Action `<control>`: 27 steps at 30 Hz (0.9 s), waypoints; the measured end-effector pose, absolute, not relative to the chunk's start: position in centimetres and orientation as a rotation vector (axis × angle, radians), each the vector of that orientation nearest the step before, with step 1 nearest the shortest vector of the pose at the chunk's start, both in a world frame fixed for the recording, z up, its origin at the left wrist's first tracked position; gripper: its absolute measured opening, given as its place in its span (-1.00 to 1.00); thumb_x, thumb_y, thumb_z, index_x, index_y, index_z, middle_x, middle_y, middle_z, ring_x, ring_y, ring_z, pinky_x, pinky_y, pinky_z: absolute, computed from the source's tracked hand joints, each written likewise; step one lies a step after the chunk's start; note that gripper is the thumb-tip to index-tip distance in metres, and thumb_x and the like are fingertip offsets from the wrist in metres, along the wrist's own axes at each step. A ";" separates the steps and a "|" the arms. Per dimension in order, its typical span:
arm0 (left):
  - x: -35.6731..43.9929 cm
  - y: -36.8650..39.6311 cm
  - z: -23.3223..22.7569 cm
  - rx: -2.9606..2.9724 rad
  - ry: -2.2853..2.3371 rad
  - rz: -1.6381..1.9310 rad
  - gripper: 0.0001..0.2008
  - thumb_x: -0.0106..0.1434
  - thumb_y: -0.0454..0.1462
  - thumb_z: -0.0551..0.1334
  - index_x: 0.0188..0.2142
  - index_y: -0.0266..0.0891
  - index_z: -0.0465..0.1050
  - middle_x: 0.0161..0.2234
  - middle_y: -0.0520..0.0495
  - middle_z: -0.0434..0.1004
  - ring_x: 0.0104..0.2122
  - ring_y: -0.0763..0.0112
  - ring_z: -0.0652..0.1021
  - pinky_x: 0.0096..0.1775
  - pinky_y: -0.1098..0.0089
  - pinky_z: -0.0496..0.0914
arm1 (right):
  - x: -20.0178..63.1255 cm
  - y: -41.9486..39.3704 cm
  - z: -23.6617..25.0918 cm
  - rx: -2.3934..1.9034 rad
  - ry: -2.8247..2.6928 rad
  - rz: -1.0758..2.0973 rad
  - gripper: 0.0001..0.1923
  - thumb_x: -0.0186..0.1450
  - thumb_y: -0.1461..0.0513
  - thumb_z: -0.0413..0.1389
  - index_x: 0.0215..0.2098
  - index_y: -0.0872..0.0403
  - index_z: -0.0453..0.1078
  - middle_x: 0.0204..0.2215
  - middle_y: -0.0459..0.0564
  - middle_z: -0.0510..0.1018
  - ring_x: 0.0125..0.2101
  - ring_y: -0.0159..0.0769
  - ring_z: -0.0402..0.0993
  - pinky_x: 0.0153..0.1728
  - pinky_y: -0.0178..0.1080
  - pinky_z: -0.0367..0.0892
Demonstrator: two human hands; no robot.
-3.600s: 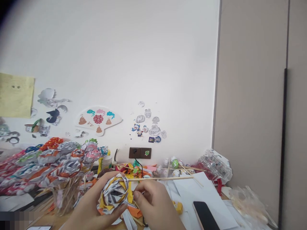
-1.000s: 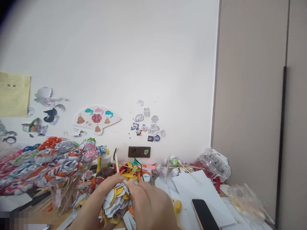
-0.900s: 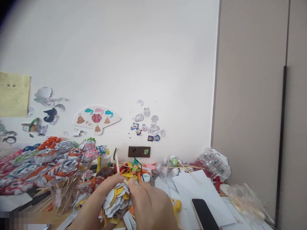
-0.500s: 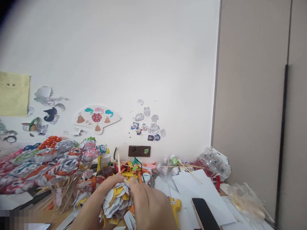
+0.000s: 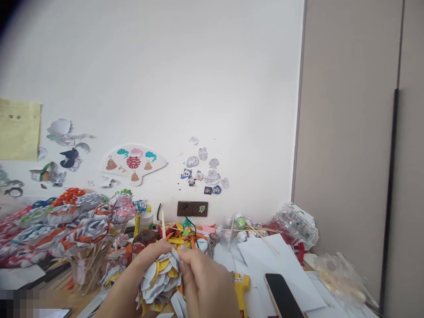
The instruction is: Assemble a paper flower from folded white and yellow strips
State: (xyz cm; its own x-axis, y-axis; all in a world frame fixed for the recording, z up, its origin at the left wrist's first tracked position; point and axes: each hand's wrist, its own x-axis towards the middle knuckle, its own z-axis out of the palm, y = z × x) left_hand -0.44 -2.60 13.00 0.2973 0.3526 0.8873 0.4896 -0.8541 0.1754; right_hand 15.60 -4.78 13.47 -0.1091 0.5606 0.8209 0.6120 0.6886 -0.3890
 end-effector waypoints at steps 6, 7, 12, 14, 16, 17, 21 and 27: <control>-0.4 -2.8 13.2 -2.449 -0.792 -1.580 -0.40 0.02 -0.50 0.15 0.04 -0.02 0.17 -0.08 -0.05 0.53 -0.10 0.24 0.57 -0.10 0.38 0.49 | 15.0 -4.8 13.4 -0.935 -1.649 0.322 -0.67 0.34 0.10 -0.10 -0.34 0.09 0.42 -0.56 -0.02 0.52 -0.58 -0.34 0.41 -0.58 -0.40 0.26; -0.4 -2.8 13.2 -2.450 -0.790 -1.573 -0.40 0.02 -0.50 0.15 0.04 -0.02 0.16 -0.07 -0.05 0.52 -0.09 0.23 0.56 -0.08 0.37 0.48 | 14.9 -4.8 13.4 -0.916 -1.638 0.385 -0.68 0.33 0.09 -0.07 -0.33 0.10 0.42 -0.55 -0.01 0.52 -0.56 -0.33 0.42 -0.57 -0.39 0.26; -0.4 -2.8 13.1 -2.463 -0.792 -1.571 -0.38 0.00 -0.52 0.14 0.03 -0.02 0.16 -0.07 -0.05 0.53 -0.10 0.24 0.57 -0.10 0.38 0.49 | 15.4 -5.0 14.0 -0.845 -1.671 0.526 -0.72 0.30 0.10 -0.02 -0.30 0.11 0.45 -0.49 0.01 0.54 -0.52 -0.34 0.44 -0.54 -0.39 0.26; -0.4 -2.8 13.1 -2.469 -0.797 -1.588 -0.38 -0.03 -0.52 0.13 0.02 -0.02 0.18 -0.10 -0.02 0.53 -0.13 0.27 0.58 -0.14 0.41 0.50 | 15.8 -5.2 14.4 -0.846 -1.705 0.508 -0.73 0.30 0.13 -0.01 -0.29 0.11 0.46 -0.47 0.01 0.55 -0.51 -0.33 0.44 -0.52 -0.38 0.28; -0.4 -2.7 13.0 -2.454 -0.764 -1.610 -0.33 -0.07 -0.52 0.11 0.04 -0.02 0.17 -0.09 -0.01 0.53 -0.12 0.27 0.58 -0.11 0.41 0.49 | 16.2 -5.3 14.8 -0.856 -1.751 0.481 -0.75 0.30 0.16 -0.01 -0.27 0.11 0.47 -0.43 0.02 0.56 -0.47 -0.33 0.45 -0.48 -0.38 0.30; -0.4 -2.7 12.9 -2.450 -0.770 -1.604 -0.33 -0.06 -0.51 0.12 0.05 -0.01 0.16 -0.08 -0.01 0.52 -0.10 0.26 0.57 -0.09 0.40 0.48 | 16.4 -5.4 14.9 -0.865 -1.780 0.467 -0.75 0.30 0.17 -0.01 -0.26 0.11 0.47 -0.42 0.02 0.57 -0.46 -0.32 0.46 -0.46 -0.38 0.31; -0.5 -2.9 13.0 -2.475 -0.828 -1.561 -0.36 -0.03 -0.51 0.16 0.04 -0.01 0.16 -0.09 -0.01 0.54 -0.12 0.27 0.58 -0.12 0.42 0.49 | 16.7 -5.4 15.1 -0.899 -1.839 0.377 -0.76 0.32 0.19 -0.02 -0.25 0.09 0.46 -0.46 -0.02 0.56 -0.49 -0.34 0.45 -0.48 -0.39 0.28; -0.4 -3.0 13.2 -2.481 -0.829 -1.608 -0.38 -0.06 -0.51 0.16 0.01 -0.02 0.21 -0.12 -0.03 0.56 -0.16 0.21 0.60 -0.17 0.39 0.51 | 16.7 -5.1 14.5 -0.893 -1.874 0.225 -0.68 0.37 0.13 -0.11 -0.26 0.08 0.44 -0.52 -0.05 0.54 -0.52 -0.35 0.45 -0.51 -0.38 0.28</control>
State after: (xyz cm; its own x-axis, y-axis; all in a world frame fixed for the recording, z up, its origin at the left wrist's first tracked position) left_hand -0.39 -3.03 13.21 0.3066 0.3989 0.8642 0.4727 -0.8519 0.2255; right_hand 16.73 -5.06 14.50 -0.2208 0.6675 0.7111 0.4802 0.7091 -0.5164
